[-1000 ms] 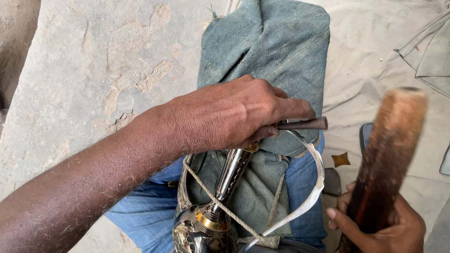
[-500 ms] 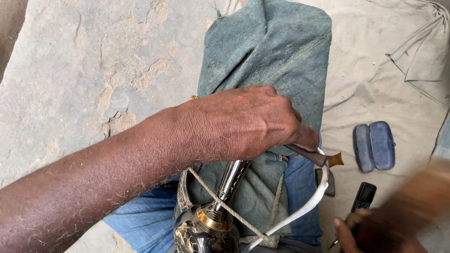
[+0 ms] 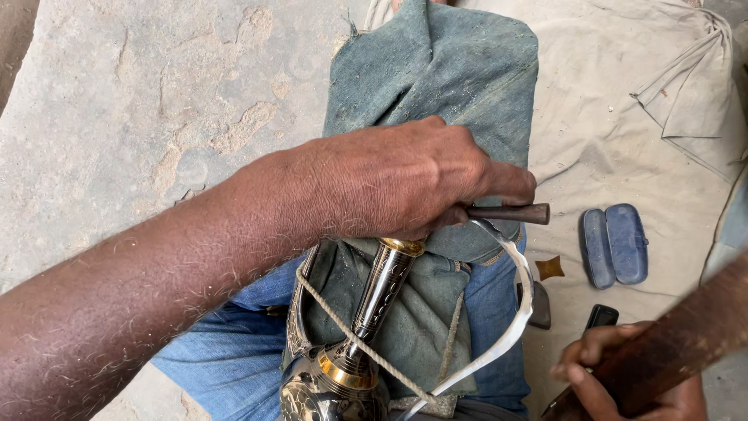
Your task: The person sits on the floor and uses a wooden mallet and a metal punch to shape and adjust a decorative metal hookah pipe. They repeatedly strike the punch against the pipe's neck and handle, rotating the object to work on different sections.
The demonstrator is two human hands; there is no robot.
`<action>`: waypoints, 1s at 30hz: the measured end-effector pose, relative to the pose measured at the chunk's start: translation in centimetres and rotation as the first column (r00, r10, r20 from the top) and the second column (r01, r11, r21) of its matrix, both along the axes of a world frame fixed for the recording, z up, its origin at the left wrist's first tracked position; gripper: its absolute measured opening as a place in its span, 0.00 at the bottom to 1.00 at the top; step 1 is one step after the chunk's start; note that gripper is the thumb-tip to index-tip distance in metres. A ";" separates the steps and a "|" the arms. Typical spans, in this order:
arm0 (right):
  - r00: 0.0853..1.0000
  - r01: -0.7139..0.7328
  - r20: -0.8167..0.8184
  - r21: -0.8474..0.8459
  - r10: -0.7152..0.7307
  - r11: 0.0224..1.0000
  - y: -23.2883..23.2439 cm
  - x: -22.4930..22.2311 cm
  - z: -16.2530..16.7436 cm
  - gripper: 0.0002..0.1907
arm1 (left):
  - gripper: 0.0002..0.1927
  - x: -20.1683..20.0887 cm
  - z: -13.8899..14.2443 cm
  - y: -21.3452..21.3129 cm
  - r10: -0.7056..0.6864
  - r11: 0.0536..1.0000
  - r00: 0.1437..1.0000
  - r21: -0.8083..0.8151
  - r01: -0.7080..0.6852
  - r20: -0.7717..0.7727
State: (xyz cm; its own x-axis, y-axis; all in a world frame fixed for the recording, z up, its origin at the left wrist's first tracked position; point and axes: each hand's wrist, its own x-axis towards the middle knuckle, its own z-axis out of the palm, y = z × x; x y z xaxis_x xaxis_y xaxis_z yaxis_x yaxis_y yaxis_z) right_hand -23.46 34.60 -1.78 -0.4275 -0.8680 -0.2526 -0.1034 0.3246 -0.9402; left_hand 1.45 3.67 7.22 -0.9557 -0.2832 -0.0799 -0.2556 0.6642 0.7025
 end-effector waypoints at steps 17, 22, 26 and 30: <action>0.608 -0.005 -0.742 0.353 0.283 0.936 -2.8 1.6 0.6 0.26 | 0.23 -1.0 1.4 -0.1 -0.111 0.993 0.991 -0.020 0.113 0.074; 0.681 0.046 -0.716 0.250 0.153 0.967 -1.7 0.3 -0.5 0.16 | 0.21 -1.1 1.0 0.4 -0.160 0.972 0.977 -0.149 0.181 0.144; 0.624 -0.077 -0.636 0.529 0.454 0.845 -1.3 -1.4 -1.2 0.22 | 0.21 -0.8 0.7 0.6 -0.097 0.989 0.994 -0.104 0.103 0.053; 0.673 -0.082 -0.632 0.451 0.383 0.889 -1.6 -1.5 -0.4 0.20 | 0.19 0.0 0.2 0.6 -0.066 0.996 0.998 -0.054 0.066 0.002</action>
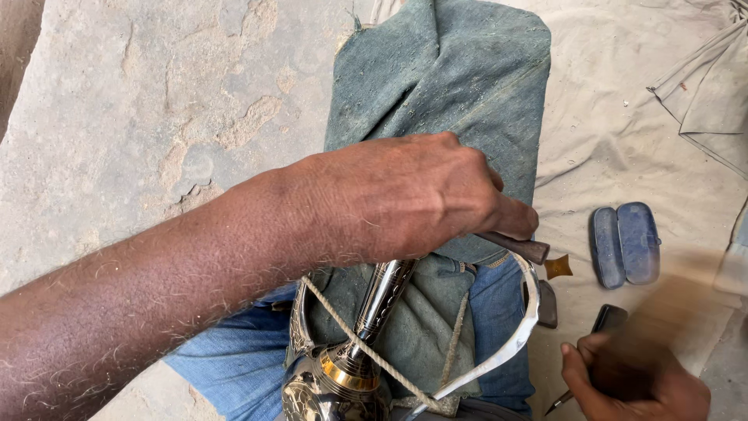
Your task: The person sits on the floor and uses a wooden mallet and a metal punch to shape and adjust a decorative metal hookah pipe. They repeatedly strike the punch against the pipe's neck and handle, rotating the object to work on different sections.
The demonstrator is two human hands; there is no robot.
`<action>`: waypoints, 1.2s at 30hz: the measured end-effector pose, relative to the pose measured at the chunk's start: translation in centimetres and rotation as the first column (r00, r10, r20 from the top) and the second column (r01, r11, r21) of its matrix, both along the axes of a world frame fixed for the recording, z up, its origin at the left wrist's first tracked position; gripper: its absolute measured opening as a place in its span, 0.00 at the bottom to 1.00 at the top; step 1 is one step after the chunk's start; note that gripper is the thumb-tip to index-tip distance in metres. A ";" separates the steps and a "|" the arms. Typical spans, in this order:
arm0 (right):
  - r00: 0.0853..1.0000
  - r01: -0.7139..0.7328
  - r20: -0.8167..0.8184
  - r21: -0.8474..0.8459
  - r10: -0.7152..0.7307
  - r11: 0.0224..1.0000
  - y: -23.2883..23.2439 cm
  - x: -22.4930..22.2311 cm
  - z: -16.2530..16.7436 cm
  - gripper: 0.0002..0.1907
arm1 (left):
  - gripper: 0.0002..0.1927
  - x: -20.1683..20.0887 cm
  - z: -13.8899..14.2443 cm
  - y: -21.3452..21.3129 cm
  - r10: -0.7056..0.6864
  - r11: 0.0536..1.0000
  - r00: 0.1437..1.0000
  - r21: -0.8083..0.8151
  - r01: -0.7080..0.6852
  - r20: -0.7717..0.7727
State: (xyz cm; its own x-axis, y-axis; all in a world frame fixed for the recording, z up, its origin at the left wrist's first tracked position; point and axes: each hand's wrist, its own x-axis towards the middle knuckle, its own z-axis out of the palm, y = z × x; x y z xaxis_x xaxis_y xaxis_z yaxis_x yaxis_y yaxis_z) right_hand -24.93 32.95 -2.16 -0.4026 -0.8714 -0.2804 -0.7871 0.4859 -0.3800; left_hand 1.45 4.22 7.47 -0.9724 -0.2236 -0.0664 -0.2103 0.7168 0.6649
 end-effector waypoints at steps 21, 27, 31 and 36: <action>0.979 -0.012 0.197 -0.169 0.046 0.986 -5.3 -8.3 1.4 0.23 | 0.21 3.8 -2.6 1.5 0.340 0.940 0.867 0.107 -0.324 -0.364; 0.983 0.028 0.173 0.171 -0.059 0.985 -8.9 -16.1 -4.0 0.21 | 0.21 4.7 -3.1 2.7 0.498 0.867 0.781 0.197 -0.457 -0.377; 0.981 0.003 0.186 0.236 -0.049 0.972 -12.4 -19.2 -6.4 0.21 | 0.23 5.0 -2.9 3.0 0.596 0.802 0.736 0.291 -0.522 -0.322; 0.981 -0.114 0.177 0.208 0.077 0.971 -19.8 -18.3 -4.8 0.20 | 0.23 4.7 -3.2 3.4 0.615 0.789 0.708 0.267 -0.553 -0.348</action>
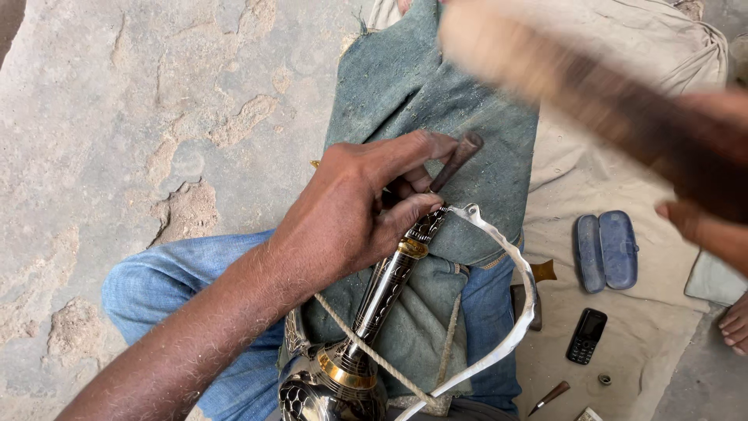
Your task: The person sits on the floor and uses a wooden mallet and a metal punch to shape and adjust a decorative metal hookah pipe. They repeatedly strike the punch against the pipe's neck and handle, rotating the object to work on different sections.
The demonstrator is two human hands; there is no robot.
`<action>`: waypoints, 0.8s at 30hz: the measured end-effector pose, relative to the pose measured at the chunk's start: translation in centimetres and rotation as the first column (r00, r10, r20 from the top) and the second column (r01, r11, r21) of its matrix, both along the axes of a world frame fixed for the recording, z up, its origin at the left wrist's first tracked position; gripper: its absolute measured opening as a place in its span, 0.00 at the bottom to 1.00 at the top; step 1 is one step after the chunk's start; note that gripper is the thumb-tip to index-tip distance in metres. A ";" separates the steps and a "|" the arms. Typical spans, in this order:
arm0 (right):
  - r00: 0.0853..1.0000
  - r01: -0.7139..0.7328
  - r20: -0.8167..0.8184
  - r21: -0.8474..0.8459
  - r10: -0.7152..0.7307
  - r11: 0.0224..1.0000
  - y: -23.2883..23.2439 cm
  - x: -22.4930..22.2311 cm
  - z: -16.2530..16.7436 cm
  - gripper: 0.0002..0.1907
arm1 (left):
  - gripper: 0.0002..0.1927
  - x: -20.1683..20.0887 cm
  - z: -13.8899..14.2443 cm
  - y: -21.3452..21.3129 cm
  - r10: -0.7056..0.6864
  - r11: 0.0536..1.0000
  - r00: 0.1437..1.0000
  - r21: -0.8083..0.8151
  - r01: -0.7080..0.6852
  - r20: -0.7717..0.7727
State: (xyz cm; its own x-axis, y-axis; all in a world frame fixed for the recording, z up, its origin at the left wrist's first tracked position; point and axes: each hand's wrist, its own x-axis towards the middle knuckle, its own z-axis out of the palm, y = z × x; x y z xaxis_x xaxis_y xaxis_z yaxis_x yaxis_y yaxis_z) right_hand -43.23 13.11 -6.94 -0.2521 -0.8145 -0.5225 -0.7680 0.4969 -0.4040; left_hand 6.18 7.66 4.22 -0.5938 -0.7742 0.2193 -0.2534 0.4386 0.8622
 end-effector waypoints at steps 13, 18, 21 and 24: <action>0.997 -0.073 0.013 -0.112 0.075 0.991 -5.3 -0.2 3.3 0.14 | 0.25 -0.3 -1.1 3.4 0.367 0.914 0.929 0.198 -0.354 -0.035; 0.943 -0.327 -0.121 -0.159 0.310 0.932 -6.5 4.7 6.5 0.13 | 0.24 -0.5 -2.3 4.5 0.449 0.880 0.886 0.225 -0.417 -0.113; 0.870 -0.478 -0.258 -0.232 0.420 0.847 -4.9 12.3 13.1 0.16 | 0.23 -0.6 -3.0 4.8 0.478 0.866 0.866 0.241 -0.438 -0.146; 0.771 -0.619 -0.405 -0.292 0.492 0.729 -4.0 20.1 20.7 0.20 | 0.22 -0.9 -3.6 4.7 0.483 0.869 0.861 0.211 -0.448 -0.159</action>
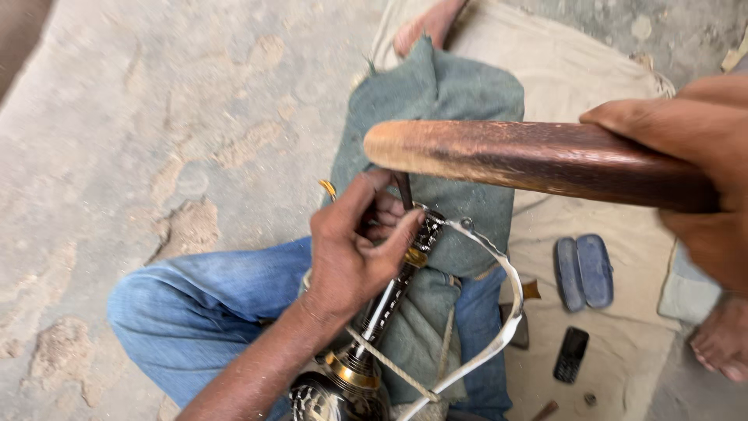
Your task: The person sits on the floor and uses a wooden mallet and a metal punch to shape and adjust a decorative metal hookah pipe. They repeatedly strike the punch against the pipe's neck and handle, rotating the object to work on different sections.
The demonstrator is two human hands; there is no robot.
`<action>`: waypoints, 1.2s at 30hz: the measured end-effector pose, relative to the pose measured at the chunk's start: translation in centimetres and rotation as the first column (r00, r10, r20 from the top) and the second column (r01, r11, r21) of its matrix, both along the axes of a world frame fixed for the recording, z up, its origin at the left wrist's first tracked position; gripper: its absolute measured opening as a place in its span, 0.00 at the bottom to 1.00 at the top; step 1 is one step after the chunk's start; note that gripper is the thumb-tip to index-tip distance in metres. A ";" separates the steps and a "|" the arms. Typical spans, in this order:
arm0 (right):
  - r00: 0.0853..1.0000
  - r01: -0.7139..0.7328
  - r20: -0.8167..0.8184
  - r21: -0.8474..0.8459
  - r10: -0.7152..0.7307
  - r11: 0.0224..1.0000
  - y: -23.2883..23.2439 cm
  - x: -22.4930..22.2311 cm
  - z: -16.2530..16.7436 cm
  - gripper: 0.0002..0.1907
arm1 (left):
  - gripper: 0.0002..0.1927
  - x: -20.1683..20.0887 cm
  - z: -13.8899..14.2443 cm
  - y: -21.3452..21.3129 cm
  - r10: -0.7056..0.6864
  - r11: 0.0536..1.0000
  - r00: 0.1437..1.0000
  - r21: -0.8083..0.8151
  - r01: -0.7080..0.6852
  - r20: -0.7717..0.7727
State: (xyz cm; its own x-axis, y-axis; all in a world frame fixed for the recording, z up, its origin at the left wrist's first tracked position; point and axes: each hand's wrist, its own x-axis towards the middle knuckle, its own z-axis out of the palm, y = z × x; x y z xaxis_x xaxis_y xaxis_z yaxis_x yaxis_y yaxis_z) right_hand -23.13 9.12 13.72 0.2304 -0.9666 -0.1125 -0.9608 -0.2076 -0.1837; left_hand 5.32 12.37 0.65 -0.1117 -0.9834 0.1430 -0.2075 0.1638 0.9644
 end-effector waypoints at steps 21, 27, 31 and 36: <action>0.651 0.639 0.514 0.025 -0.558 0.769 12.0 -7.1 -16.2 0.32 | 0.19 5.7 -1.5 -1.1 0.188 0.937 0.938 0.339 -0.082 -0.292; 0.256 0.646 0.470 0.567 -0.845 0.511 13.9 -7.3 -23.3 0.32 | 0.24 6.9 -2.5 -0.3 0.151 0.852 0.942 0.522 0.028 -0.299; 0.229 0.631 0.471 0.594 -0.852 0.498 13.3 -6.8 -21.4 0.32 | 0.22 6.4 -2.2 0.0 0.095 0.882 0.904 0.456 0.117 -0.416; 0.224 0.625 0.476 0.600 -0.851 0.500 13.8 -4.9 -21.2 0.32 | 0.16 5.9 -1.0 0.4 0.005 0.905 0.916 0.391 0.166 -0.400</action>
